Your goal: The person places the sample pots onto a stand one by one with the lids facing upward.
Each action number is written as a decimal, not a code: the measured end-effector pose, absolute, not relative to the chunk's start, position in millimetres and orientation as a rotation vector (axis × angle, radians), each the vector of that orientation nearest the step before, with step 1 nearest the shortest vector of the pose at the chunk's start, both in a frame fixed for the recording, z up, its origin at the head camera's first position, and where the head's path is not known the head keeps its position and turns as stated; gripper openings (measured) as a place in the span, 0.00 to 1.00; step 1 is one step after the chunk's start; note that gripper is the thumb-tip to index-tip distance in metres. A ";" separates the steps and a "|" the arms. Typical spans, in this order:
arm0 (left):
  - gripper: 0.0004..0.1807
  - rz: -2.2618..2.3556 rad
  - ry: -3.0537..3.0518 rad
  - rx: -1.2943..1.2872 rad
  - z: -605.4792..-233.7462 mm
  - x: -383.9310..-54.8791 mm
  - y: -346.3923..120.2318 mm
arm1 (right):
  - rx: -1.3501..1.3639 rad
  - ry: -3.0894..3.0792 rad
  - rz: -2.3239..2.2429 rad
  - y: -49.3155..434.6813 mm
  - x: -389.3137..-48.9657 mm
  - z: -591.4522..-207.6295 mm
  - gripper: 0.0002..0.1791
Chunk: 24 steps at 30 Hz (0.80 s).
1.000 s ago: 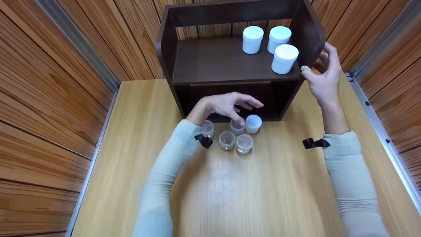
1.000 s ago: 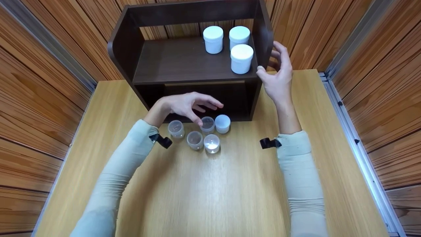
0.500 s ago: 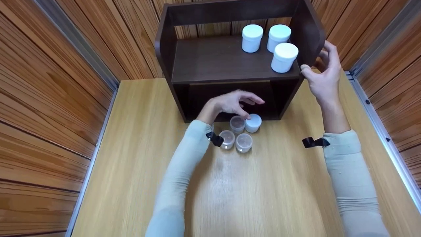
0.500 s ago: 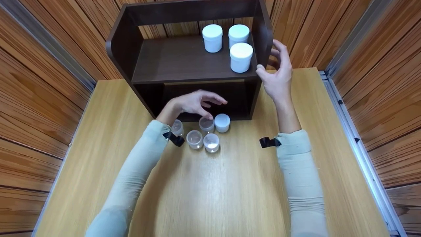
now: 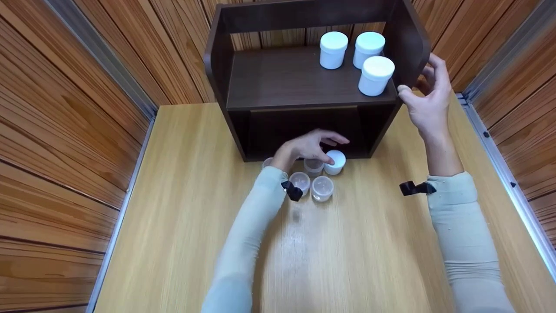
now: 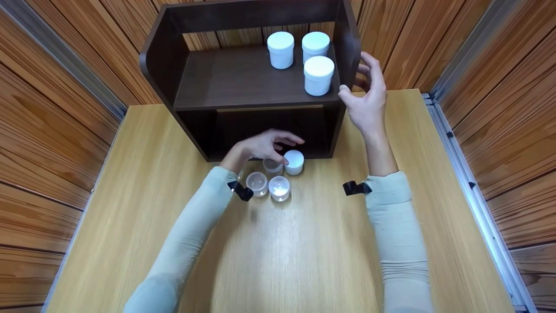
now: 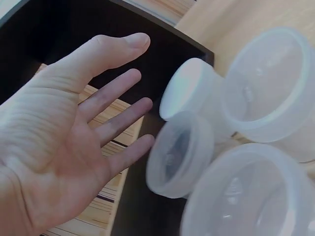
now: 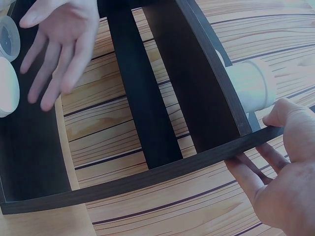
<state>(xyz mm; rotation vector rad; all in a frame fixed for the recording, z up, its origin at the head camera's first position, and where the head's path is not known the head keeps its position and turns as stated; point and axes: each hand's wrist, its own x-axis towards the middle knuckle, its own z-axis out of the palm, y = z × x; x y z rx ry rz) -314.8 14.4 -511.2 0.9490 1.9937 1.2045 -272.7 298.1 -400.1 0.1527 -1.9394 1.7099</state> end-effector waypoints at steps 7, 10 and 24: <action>0.40 1.187 2.022 0.920 -525.8 -312.7 18.3 | 0.150 -1.953 1.697 298.3 -272.6 -399.9 0.35; 0.40 1.154 2.035 0.911 -530.7 -312.4 19.4 | 0.145 -1.960 1.695 298.6 -271.9 -399.9 0.35; 0.38 1.070 2.097 0.940 -542.7 -309.7 25.6 | 0.144 -1.965 1.699 298.6 -271.3 -399.4 0.35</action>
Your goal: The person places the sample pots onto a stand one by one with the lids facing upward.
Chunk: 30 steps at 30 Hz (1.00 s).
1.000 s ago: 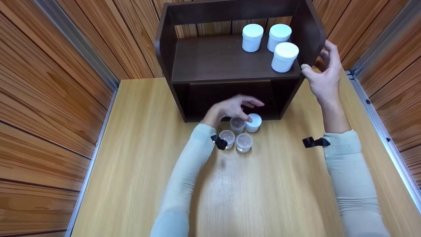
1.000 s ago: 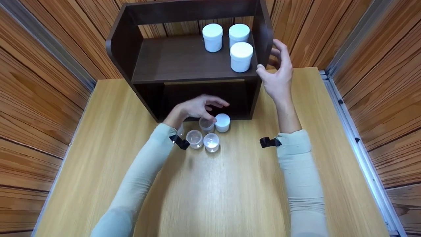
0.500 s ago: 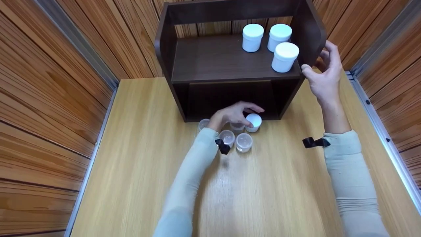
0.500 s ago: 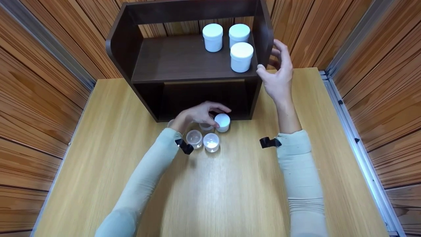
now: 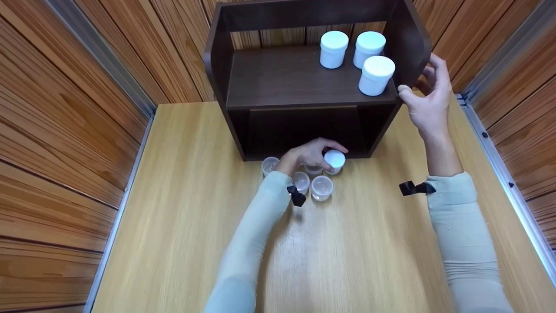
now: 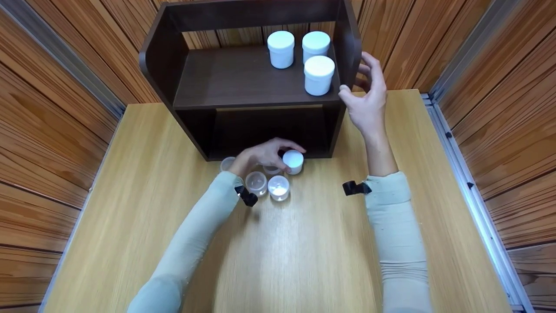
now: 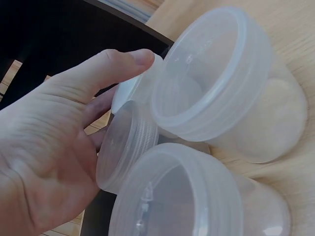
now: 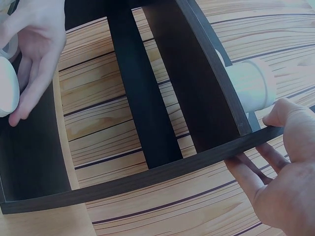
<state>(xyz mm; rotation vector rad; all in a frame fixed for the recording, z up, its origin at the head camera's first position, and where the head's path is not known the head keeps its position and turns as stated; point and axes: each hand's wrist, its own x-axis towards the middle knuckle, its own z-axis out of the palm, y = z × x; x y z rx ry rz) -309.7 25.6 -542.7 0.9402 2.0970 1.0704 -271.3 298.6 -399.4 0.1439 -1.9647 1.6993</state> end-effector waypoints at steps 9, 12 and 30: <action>0.33 1.039 2.132 0.822 -544.6 -307.3 26.7 | 0.166 -1.929 1.712 296.8 -271.6 -399.6 0.35; 0.32 1.029 2.139 0.835 -544.7 -307.7 26.6 | 0.163 -1.933 1.712 297.0 -271.5 -399.8 0.35; 0.32 1.024 2.139 0.865 -544.7 -308.2 26.6 | 0.158 -1.945 1.701 295.7 -269.9 -398.5 0.35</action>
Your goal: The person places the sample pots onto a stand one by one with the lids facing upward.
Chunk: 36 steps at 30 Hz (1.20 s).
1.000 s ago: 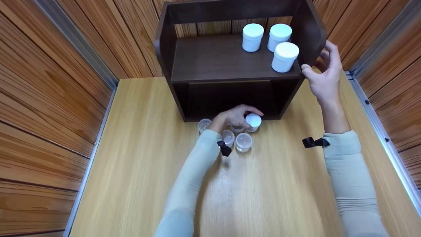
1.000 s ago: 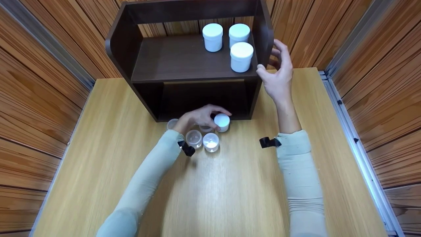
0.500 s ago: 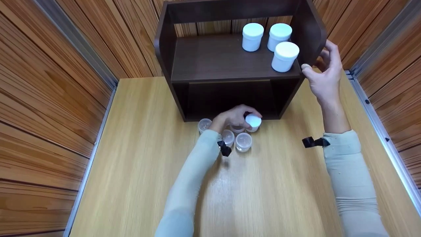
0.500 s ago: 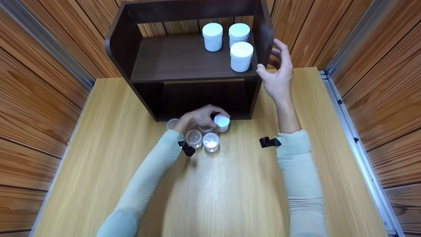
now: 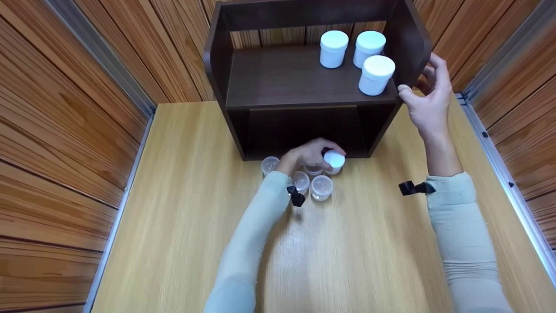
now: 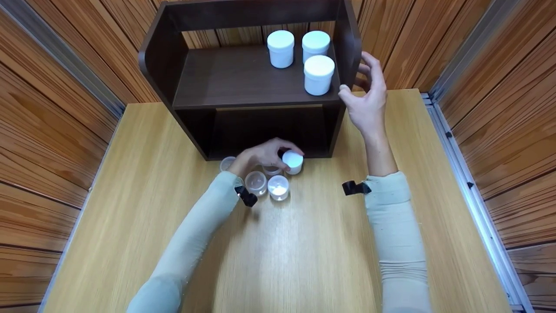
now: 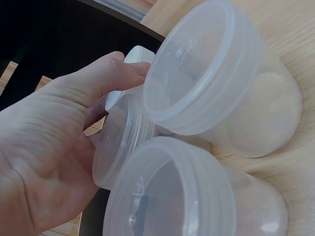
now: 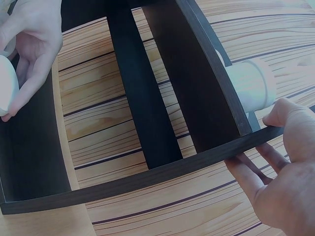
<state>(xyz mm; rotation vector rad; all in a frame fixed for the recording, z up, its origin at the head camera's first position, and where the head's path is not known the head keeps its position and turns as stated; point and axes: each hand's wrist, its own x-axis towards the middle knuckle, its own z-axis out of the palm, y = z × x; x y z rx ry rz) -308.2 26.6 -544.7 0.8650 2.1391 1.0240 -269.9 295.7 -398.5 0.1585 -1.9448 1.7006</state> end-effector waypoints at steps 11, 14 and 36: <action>0.31 1.064 2.196 0.888 -535.6 -306.3 27.0 | 0.164 -1.925 1.707 294.9 -270.3 -397.5 0.35; 0.31 1.081 2.207 0.893 -532.3 -306.3 25.6 | 0.167 -1.931 1.705 295.2 -270.6 -397.9 0.35; 0.29 1.229 2.379 1.082 -502.7 -290.1 14.5 | 0.166 -1.934 1.724 295.1 -272.1 -398.6 0.35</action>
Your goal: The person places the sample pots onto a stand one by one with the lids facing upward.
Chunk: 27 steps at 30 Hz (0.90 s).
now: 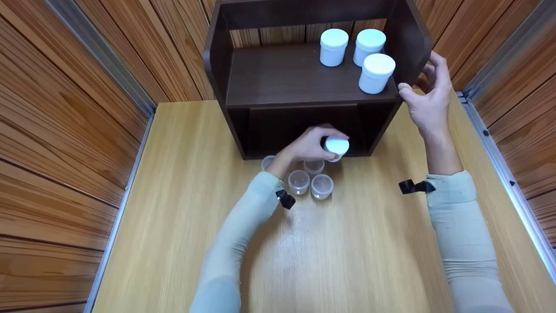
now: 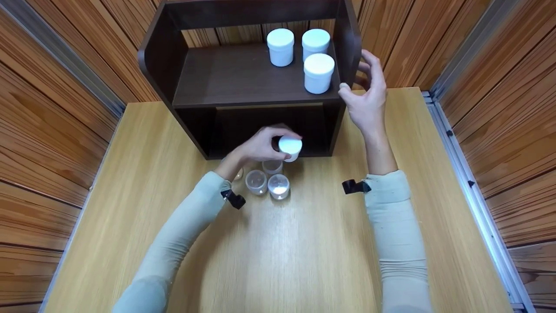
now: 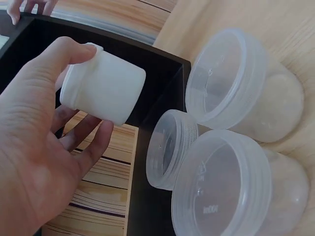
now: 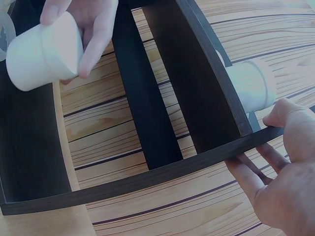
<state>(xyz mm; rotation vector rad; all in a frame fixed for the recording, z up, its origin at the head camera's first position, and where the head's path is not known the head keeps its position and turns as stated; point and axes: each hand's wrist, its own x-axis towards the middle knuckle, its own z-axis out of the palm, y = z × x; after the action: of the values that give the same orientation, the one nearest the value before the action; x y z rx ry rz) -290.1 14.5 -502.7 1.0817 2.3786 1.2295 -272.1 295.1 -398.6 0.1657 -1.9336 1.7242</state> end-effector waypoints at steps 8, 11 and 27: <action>0.28 1.266 2.409 1.128 -492.3 -278.5 3.7 | 0.150 -1.962 1.712 296.2 -272.1 -398.0 0.35; 0.28 1.285 2.415 1.154 -488.4 -272.6 -1.2 | 0.152 -1.962 1.709 296.7 -272.2 -398.6 0.35; 0.27 1.369 2.491 1.149 -466.2 -236.8 -18.8 | 0.168 -1.933 1.707 295.2 -273.2 -398.6 0.35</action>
<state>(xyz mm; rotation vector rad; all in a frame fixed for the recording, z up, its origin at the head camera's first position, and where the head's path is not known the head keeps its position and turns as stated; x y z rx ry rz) -236.8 -18.8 -466.2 1.1491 2.4911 1.3688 -273.2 295.2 -398.6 0.1677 -1.9329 1.7068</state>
